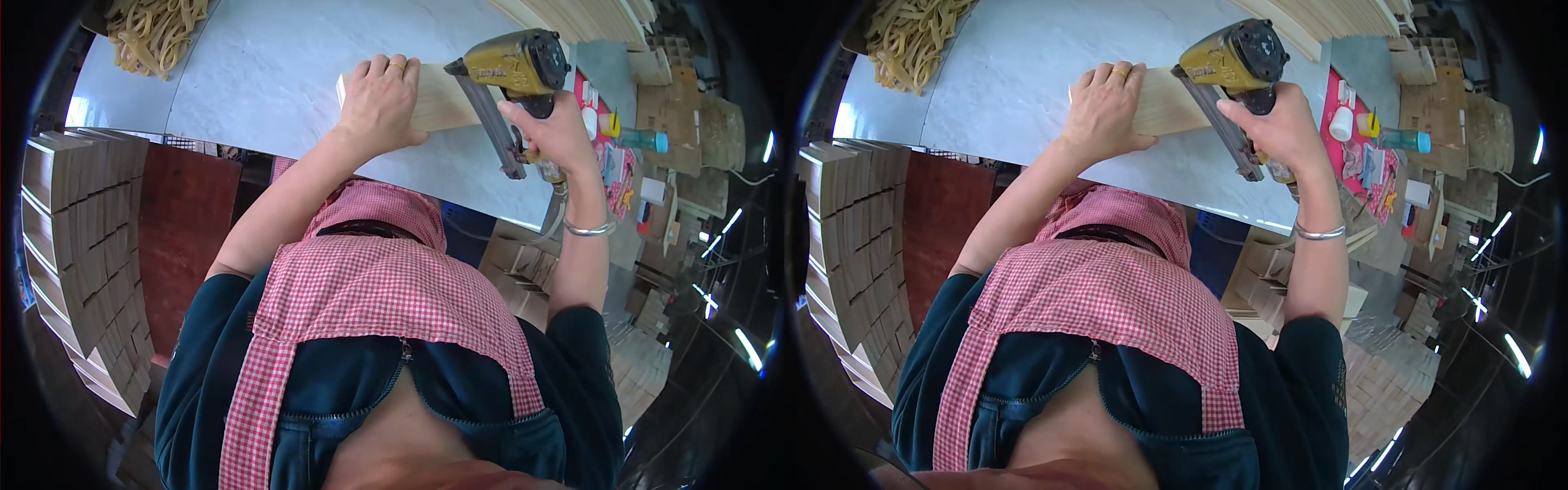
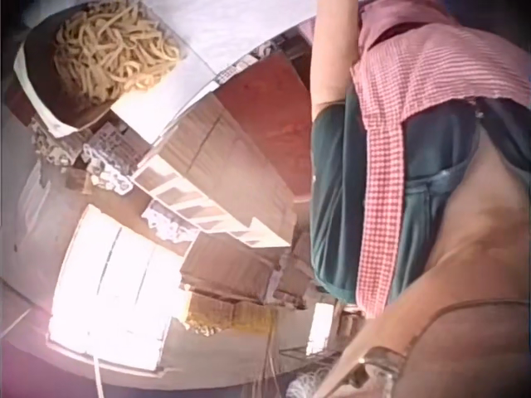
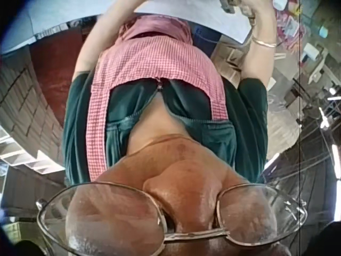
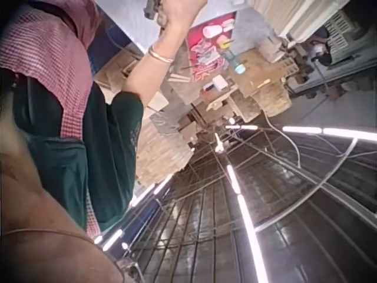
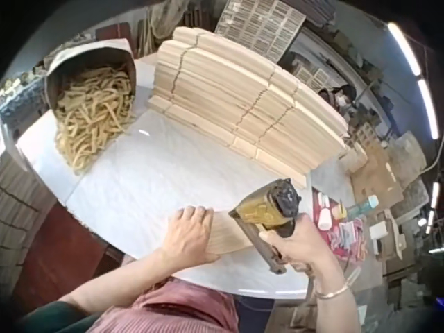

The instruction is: Apply glue and use a pneumatic nail gun to assemble wooden panels into boxes.

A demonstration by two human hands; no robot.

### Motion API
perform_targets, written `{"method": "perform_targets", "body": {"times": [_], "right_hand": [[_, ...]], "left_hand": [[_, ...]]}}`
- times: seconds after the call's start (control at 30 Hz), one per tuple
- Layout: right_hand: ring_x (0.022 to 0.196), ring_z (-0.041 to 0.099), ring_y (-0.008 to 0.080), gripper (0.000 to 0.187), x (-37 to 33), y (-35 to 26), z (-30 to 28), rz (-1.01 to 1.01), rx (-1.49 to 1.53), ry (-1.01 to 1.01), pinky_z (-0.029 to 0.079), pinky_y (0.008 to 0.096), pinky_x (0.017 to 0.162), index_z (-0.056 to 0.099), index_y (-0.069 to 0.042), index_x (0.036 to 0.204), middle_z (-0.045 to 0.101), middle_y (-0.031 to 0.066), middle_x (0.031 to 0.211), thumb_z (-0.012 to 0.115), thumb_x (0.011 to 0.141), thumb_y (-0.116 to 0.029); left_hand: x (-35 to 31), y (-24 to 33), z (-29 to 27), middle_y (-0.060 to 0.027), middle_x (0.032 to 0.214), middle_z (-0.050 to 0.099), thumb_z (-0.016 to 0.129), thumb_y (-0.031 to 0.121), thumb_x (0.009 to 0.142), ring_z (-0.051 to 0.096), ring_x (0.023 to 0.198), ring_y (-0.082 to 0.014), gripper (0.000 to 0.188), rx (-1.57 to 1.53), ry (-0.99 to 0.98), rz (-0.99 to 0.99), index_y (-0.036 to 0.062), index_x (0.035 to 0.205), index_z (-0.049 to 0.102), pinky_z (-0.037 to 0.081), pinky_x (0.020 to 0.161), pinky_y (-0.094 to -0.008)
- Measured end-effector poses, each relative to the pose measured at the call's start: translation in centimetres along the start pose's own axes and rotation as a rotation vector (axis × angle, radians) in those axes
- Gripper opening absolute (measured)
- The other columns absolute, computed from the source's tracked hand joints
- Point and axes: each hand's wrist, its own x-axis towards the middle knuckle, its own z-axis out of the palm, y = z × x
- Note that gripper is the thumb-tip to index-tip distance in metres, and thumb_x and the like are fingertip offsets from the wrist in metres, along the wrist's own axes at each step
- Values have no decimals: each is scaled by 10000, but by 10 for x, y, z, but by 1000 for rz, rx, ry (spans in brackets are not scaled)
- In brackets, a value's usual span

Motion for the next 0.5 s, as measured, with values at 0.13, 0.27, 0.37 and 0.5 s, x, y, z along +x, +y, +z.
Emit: {"method": "perform_targets", "body": {"times": [0.13,0.27,0.37,0.5], "right_hand": [[437,493,122,307,13,-4,4,13,12,-5,401,247,430,698,80,939,620,68,618,787,861,-203],[427,479,114,310,17,-5,5,43,15,-17,384,242,415,699,76,944,609,61,611,789,867,-210],[422,471,112,310,19,-5,4,69,13,-27,375,242,407,699,76,946,604,56,607,789,871,-211],[421,472,106,302,22,-5,0,86,54,-65,375,243,403,700,67,952,599,47,608,789,872,-210]], "left_hand": [[1,0,-2,-146,1162,622,832,467,605,564,995,-285,893,-8,-3,-13,-29,1304,581,427,945,-386],[1,0,-2,-142,1157,620,833,461,606,561,988,-279,882,-17,-6,-19,-28,1295,582,425,941,-381],[1,0,-1,-140,1154,620,834,456,607,560,985,-277,873,-24,-8,-21,-27,1289,584,423,944,-380],[0,0,0,-136,1140,617,835,445,611,558,980,-274,851,-27,16,-18,-27,1274,586,420,940,-375]]}}
